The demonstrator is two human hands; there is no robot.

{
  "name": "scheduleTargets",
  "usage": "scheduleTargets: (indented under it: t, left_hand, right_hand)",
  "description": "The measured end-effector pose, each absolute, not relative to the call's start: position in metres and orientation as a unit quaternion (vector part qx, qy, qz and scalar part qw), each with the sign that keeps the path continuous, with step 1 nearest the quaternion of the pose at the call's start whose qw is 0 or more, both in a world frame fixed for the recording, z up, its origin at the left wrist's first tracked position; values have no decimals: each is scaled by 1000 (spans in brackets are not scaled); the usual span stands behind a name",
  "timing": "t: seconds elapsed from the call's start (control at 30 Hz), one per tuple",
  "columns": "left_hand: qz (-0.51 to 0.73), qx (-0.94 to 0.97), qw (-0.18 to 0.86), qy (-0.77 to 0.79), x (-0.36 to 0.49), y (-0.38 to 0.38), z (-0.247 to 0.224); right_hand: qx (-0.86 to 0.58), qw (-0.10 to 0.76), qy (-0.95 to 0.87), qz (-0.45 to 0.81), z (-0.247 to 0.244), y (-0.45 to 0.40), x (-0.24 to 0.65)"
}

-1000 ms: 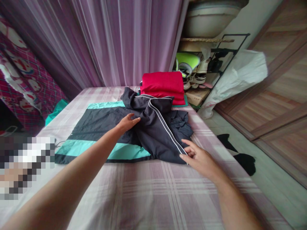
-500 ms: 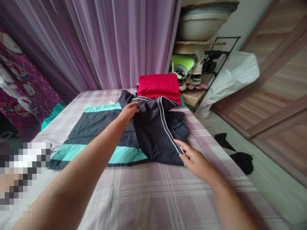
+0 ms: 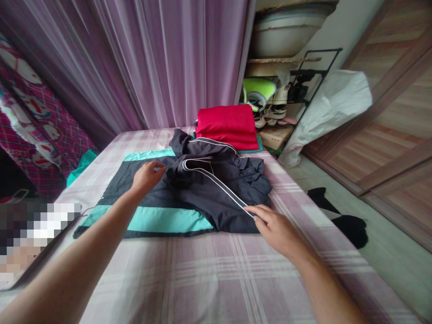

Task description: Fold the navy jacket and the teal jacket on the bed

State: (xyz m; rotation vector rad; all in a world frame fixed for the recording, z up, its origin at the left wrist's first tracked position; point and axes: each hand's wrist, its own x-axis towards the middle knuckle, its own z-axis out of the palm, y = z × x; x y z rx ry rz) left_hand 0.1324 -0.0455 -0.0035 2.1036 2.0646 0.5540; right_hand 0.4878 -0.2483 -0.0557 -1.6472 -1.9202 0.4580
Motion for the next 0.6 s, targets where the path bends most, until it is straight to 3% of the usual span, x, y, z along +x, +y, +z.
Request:
scheduleTargets:
  t: [0.13,0.27,0.4,0.6]
  left_hand:
    - [167,847,-44,503,157,-27,27]
    - [14,941,-51,335,191,-14,37]
    - [-98,938,-39,330,212,-19,30]
    - [-46,895,-20,444,193,-22,68]
  right_hand:
    - [-613,285,-716,177,-56,-247,490]
    - [-622,292,-704,178,-58,-246,491]
    - [-622,297,-703,178,-60,-246,492]
    - [-624,339,-691,134,-59,-248,489]
